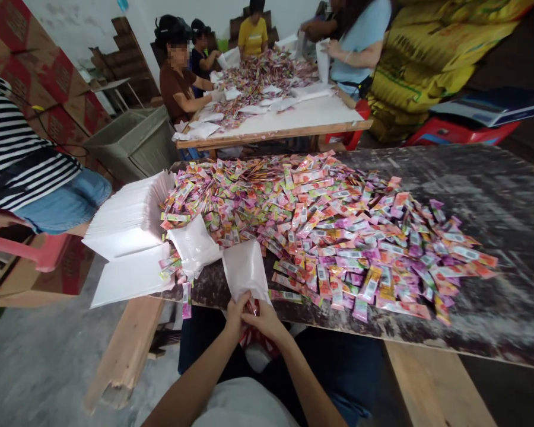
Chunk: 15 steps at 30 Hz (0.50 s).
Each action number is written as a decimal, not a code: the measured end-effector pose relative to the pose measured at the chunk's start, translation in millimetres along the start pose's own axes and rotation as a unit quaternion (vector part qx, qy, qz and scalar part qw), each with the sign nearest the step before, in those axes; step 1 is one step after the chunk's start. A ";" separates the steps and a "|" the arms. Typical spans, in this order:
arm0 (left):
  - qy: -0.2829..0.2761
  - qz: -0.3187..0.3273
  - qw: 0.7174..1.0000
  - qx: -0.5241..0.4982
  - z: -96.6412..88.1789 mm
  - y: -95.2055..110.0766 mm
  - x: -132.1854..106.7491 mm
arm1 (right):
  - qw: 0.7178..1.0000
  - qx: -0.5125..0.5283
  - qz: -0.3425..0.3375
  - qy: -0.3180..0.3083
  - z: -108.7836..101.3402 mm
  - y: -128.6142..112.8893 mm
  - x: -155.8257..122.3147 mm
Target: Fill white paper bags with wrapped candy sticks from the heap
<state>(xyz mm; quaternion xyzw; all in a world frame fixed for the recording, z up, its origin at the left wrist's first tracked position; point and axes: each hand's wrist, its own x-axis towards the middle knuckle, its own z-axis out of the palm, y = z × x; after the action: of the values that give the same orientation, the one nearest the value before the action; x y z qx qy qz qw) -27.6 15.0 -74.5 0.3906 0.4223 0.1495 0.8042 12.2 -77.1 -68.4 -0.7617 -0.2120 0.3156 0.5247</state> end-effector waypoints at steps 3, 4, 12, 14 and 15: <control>-0.013 -0.022 1.000 -0.013 5.9 5.7 2.2 | 0.992 -0.010 -0.076 0.104 7.6 6.5 -9.4; -0.016 -0.032 0.999 -0.012 7.0 7.7 2.2 | 0.988 -0.022 -0.092 0.124 9.9 10.2 -10.2; -0.126 -0.041 0.991 -0.006 -11.5 14.3 -14.4 | 0.982 -0.063 -0.087 0.157 0.2 19.8 9.2; -0.144 -0.013 0.989 0.030 -21.5 10.4 -17.8 | 0.979 -0.065 -0.076 0.175 -0.8 17.0 10.9; -0.146 0.006 0.987 0.061 -26.5 8.2 -18.2 | 0.978 -0.064 -0.070 0.184 -0.2 15.9 10.9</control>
<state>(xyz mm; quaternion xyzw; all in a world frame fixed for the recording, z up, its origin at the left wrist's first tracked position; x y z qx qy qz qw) -58.8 23.3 -67.1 0.4593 0.3065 0.0701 0.8307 20.0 -75.8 -86.0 -0.8219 -0.1841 0.1180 0.5260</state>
